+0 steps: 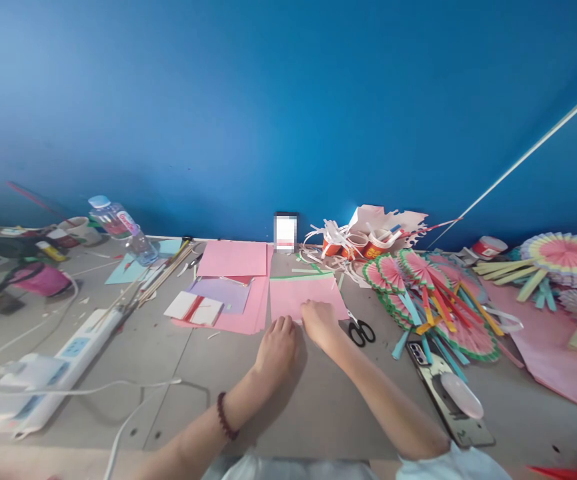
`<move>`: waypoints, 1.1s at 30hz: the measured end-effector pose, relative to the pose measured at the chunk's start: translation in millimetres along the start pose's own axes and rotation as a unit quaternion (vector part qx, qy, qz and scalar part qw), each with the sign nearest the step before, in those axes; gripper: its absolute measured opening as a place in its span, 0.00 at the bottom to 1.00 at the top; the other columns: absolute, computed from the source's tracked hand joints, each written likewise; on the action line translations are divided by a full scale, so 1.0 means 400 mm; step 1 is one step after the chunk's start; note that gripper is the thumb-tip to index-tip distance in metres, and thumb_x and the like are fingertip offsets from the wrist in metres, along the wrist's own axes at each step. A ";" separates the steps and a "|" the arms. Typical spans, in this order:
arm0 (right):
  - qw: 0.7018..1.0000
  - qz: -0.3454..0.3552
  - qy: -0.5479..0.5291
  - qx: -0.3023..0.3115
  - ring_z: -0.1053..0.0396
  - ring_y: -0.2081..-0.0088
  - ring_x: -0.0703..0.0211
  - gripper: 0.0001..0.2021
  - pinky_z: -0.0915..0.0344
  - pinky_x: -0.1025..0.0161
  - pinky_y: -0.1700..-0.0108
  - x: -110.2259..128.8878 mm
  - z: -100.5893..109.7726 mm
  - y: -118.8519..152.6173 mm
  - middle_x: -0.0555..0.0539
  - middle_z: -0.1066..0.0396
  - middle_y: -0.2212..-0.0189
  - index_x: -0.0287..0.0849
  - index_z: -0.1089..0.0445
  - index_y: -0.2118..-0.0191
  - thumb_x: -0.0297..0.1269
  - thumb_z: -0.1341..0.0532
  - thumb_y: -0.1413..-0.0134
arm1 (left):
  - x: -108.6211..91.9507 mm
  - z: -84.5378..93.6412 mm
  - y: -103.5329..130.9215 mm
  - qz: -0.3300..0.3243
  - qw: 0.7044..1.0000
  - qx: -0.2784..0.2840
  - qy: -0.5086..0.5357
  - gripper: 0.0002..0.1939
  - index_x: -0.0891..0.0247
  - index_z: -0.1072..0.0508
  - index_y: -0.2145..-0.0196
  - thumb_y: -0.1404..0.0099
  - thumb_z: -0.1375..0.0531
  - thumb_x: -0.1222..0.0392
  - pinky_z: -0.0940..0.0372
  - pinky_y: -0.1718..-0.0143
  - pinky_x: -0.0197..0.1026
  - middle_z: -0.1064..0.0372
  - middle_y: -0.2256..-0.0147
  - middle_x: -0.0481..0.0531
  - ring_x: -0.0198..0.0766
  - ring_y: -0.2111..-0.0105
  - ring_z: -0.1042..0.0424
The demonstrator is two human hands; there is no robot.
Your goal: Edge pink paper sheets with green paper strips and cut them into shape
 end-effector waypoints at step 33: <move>1.000 -0.003 0.002 0.015 0.27 0.58 0.49 0.12 0.35 0.63 0.61 -0.056 0.018 0.008 0.37 0.26 0.58 0.37 0.25 0.59 0.32 0.44 0.46 | 0.002 0.009 0.021 -0.007 0.998 -0.036 0.048 0.12 0.66 0.31 0.58 0.41 0.46 0.70 0.34 0.62 0.44 0.36 0.61 0.56 0.44 0.59 0.36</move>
Point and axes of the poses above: each hand's wrist, its own y-axis away from the middle knuckle, its own z-axis out of the back of the hand, x = y × z, the point moved 9 cm from there along -y, towards the middle knuckle
